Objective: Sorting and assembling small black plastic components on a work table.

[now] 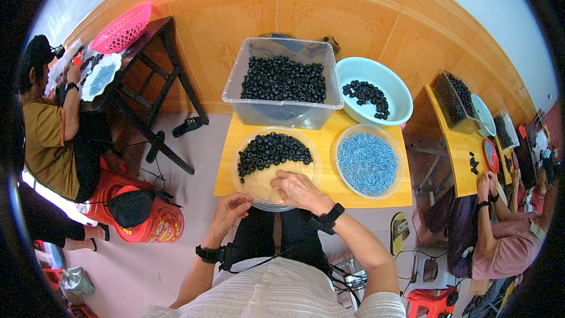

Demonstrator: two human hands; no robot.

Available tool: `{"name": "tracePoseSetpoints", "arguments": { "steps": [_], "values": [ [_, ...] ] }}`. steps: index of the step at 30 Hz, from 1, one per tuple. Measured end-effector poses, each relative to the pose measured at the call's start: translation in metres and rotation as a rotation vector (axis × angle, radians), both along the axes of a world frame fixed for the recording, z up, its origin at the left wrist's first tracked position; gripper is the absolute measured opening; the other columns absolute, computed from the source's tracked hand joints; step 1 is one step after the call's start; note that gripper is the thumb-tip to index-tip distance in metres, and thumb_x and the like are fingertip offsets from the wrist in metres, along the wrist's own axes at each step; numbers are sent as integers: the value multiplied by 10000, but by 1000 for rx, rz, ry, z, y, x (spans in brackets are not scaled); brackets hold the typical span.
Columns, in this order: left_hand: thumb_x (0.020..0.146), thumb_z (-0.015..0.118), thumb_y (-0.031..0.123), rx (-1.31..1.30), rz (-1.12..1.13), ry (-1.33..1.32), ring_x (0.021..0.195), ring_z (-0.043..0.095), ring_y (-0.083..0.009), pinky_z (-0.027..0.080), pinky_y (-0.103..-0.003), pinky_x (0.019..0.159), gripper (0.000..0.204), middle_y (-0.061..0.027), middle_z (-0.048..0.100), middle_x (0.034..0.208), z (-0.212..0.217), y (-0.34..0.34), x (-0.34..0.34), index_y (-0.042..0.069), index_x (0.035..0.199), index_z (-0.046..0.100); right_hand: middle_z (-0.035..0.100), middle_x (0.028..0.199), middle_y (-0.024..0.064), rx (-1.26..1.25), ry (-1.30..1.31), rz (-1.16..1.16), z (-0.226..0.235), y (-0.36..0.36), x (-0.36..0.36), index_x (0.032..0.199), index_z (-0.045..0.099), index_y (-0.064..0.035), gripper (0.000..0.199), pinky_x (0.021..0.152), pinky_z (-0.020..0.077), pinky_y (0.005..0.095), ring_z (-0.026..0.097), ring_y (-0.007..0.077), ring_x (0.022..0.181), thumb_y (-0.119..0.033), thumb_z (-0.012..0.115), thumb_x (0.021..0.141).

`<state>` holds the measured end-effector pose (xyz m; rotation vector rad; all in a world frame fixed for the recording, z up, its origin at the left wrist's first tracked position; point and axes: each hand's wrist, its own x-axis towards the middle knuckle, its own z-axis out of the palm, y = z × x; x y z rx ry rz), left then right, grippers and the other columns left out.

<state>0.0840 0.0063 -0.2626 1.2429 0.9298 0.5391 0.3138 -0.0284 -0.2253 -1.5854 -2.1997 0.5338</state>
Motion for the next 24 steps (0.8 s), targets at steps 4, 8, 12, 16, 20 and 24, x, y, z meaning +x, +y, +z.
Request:
{"name": "tracePoseSetpoints", "arguments": {
  "steps": [4,8,12,16,20,24],
  "values": [
    [821,606,101,-5,6,10,646,539,-62,453,-194,581,137,10,599,763,-3,0,1,53,947,631,516,876,88,35,102,7,9,-6,-18,969,607,-76,298,727,462,381,554,279,869,12,569,687],
    [793,622,71,7,41,-19,588,528,-49,433,-172,533,128,23,589,705,-6,-1,2,71,919,648,482,949,69,-7,85,155,4,-2,-29,948,603,-69,310,792,439,346,491,261,931,47,535,668],
    [789,624,64,-4,51,1,572,527,-47,434,-171,520,125,19,591,699,-4,-1,4,65,911,650,477,917,88,12,40,179,5,-1,-20,866,580,-53,218,763,445,369,505,278,899,38,537,672],
    [786,628,68,0,69,-8,571,528,-49,435,-173,513,118,18,593,701,-5,-2,4,61,902,652,495,843,93,61,28,104,-4,-4,0,832,573,-48,147,724,459,367,535,280,871,13,555,700],
    [785,633,79,-5,76,-14,571,531,-53,439,-178,511,118,13,595,698,-7,-1,4,60,899,655,509,799,145,108,45,16,-7,-5,12,828,565,-23,153,693,465,412,550,338,798,21,536,684],
    [790,631,88,3,78,-1,579,534,-57,443,-180,522,120,9,590,709,-9,-4,2,56,903,653,584,864,151,115,178,-207,2,-10,12,904,596,-10,207,729,471,396,578,342,825,31,526,713]
  ]
}}
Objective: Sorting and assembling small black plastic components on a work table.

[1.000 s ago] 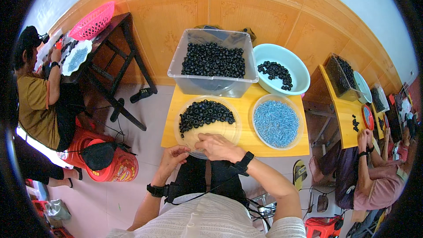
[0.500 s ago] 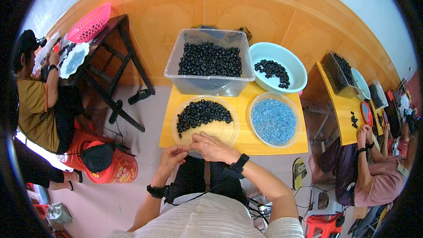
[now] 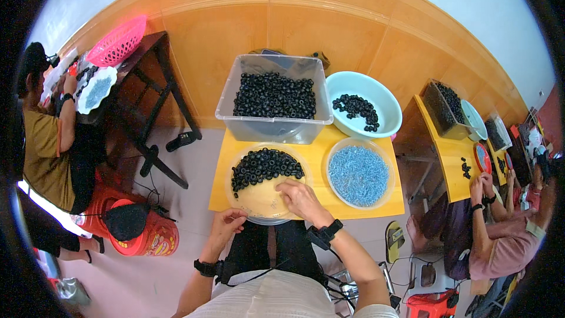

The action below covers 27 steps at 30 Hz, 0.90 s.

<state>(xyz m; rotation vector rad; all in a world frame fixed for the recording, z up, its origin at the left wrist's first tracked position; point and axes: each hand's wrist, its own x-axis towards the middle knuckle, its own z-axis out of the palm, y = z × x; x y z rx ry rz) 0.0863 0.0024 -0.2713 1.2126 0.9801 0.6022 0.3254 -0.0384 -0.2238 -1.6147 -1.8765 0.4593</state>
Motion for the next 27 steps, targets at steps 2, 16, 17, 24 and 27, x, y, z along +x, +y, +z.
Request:
{"name": "tracePoseSetpoints", "arguments": {
  "steps": [2,16,17,24,27],
  "values": [
    [792,630,91,-14,1,-1,582,536,-59,443,-180,523,117,10,586,714,3,-2,0,54,901,652,580,859,148,-6,22,-141,-4,-3,4,886,601,-6,196,728,472,393,578,333,821,39,535,708],
    [797,631,101,-11,9,19,585,546,-65,456,-184,526,108,7,572,717,4,-3,0,40,884,651,525,783,140,107,-164,67,-15,3,-21,755,551,8,90,695,476,394,551,319,803,36,549,669],
    [797,632,103,-16,5,10,586,547,-66,457,-185,525,108,6,573,719,1,-2,-1,43,885,652,516,764,148,129,-144,29,-16,3,-24,734,536,9,67,686,475,402,551,328,772,31,549,672],
    [821,620,123,-38,-8,35,606,553,-74,461,-197,554,110,12,585,742,3,-3,-1,52,905,631,554,828,193,45,38,-228,-25,14,-15,833,579,35,126,694,478,416,568,377,758,7,567,711],
    [818,627,131,-24,-11,22,615,554,-73,462,-196,558,118,11,587,751,-1,-3,-2,57,910,630,565,886,201,-75,68,-159,-21,11,-8,924,597,39,218,739,476,403,574,371,825,11,582,708]
  ]
}}
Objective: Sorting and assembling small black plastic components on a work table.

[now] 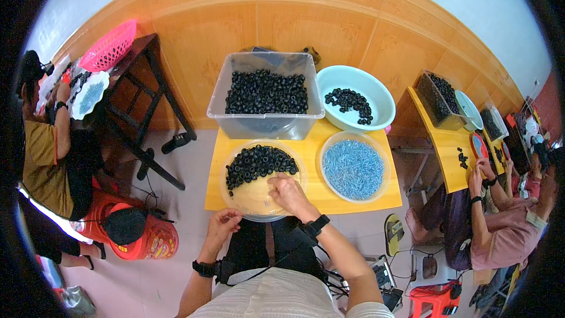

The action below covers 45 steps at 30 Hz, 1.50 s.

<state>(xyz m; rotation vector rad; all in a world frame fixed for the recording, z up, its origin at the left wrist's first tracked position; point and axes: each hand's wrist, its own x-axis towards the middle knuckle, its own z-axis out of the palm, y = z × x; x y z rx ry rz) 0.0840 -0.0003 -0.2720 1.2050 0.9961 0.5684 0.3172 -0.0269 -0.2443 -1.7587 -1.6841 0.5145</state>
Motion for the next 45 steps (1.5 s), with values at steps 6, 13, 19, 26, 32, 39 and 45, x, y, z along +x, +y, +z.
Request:
{"name": "tracePoseSetpoints", "arguments": {
  "steps": [6,13,19,26,32,39,45],
  "values": [
    [821,626,134,-8,-11,-3,626,558,-76,466,-198,566,119,11,585,751,8,0,1,60,914,630,556,927,186,-10,-81,100,13,-2,9,1006,596,18,315,786,465,395,569,343,883,28,591,692],
    [804,636,130,-6,1,-23,598,547,-66,453,-180,539,118,11,583,731,6,1,1,58,897,649,544,859,150,22,-196,286,14,4,11,950,606,-1,258,743,479,380,576,319,846,16,594,693],
    [817,628,110,-26,-28,-15,612,560,-72,461,-186,551,106,13,574,729,0,4,-1,62,911,637,546,858,153,27,-263,333,12,6,12,901,594,9,202,728,483,386,576,328,829,6,588,699],
    [802,635,127,-24,-19,-24,599,544,-63,452,-180,545,115,13,579,720,3,3,-1,58,892,648,549,869,169,19,-187,291,6,8,19,865,572,31,168,705,483,416,584,359,797,8,565,698],
    [809,629,113,-23,-26,-15,613,552,-67,461,-188,558,105,12,582,730,4,3,-1,62,899,645,543,844,177,0,-221,295,6,10,23,815,574,33,128,690,481,416,581,359,785,32,544,691],
    [814,626,106,-22,-38,-21,617,562,-68,472,-190,570,117,1,607,744,1,5,-2,51,916,638,541,830,134,-30,-269,309,6,10,25,900,601,3,194,697,476,392,582,326,788,12,572,709],
    [812,627,101,-26,-46,-11,613,560,-68,471,-191,562,114,-1,604,738,4,6,-1,50,913,637,538,846,168,3,-341,327,15,9,22,796,547,31,80,686,493,394,586,338,795,8,511,728]
  ]
}}
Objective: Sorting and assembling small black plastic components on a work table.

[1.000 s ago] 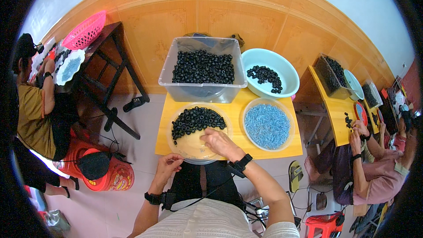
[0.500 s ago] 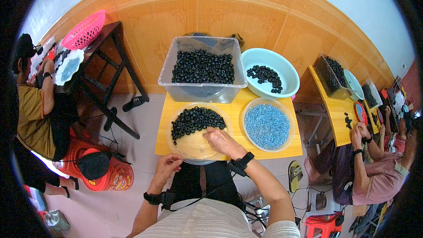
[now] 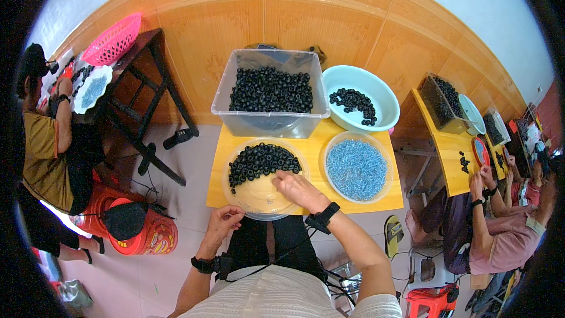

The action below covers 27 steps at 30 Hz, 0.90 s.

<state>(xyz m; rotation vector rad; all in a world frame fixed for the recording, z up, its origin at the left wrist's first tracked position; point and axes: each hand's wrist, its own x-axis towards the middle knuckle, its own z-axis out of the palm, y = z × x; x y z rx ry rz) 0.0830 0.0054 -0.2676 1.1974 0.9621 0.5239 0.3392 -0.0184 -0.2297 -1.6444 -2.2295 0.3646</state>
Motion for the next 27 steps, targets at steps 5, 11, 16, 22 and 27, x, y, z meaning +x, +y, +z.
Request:
{"name": "tracePoseSetpoints", "arguments": {
  "steps": [5,11,16,22,27],
  "values": [
    [804,629,86,-9,12,-17,617,562,-77,469,-194,559,126,1,591,736,-2,-1,-2,51,925,631,519,916,143,82,-219,43,-1,-4,-5,909,514,-13,162,752,472,347,549,283,895,-39,462,757],
    [801,610,52,-26,93,-137,635,575,-97,488,-218,576,202,-15,594,771,25,3,-6,35,999,571,520,905,127,192,-274,41,-12,-10,-6,892,511,-17,153,796,443,318,531,269,880,-58,456,756],
    [801,595,29,-40,126,-310,659,592,-111,508,-235,598,181,-34,604,807,49,6,0,19,973,542,525,868,128,207,-227,29,-14,-11,-8,873,510,-3,141,806,440,322,529,270,873,-50,459,750],
    [798,595,11,-44,86,-396,677,602,-119,520,-238,623,147,-49,605,824,61,4,11,23,940,557,527,839,137,201,-183,-21,-14,-11,-12,856,507,14,140,769,461,327,530,275,868,-27,474,727],
    [799,606,-9,-108,81,-546,719,617,-126,535,-243,674,137,-56,606,826,65,2,23,2,931,572,524,840,141,225,-143,-46,-17,-13,-14,854,508,9,149,748,469,336,530,280,865,-7,489,707]
  ]
}}
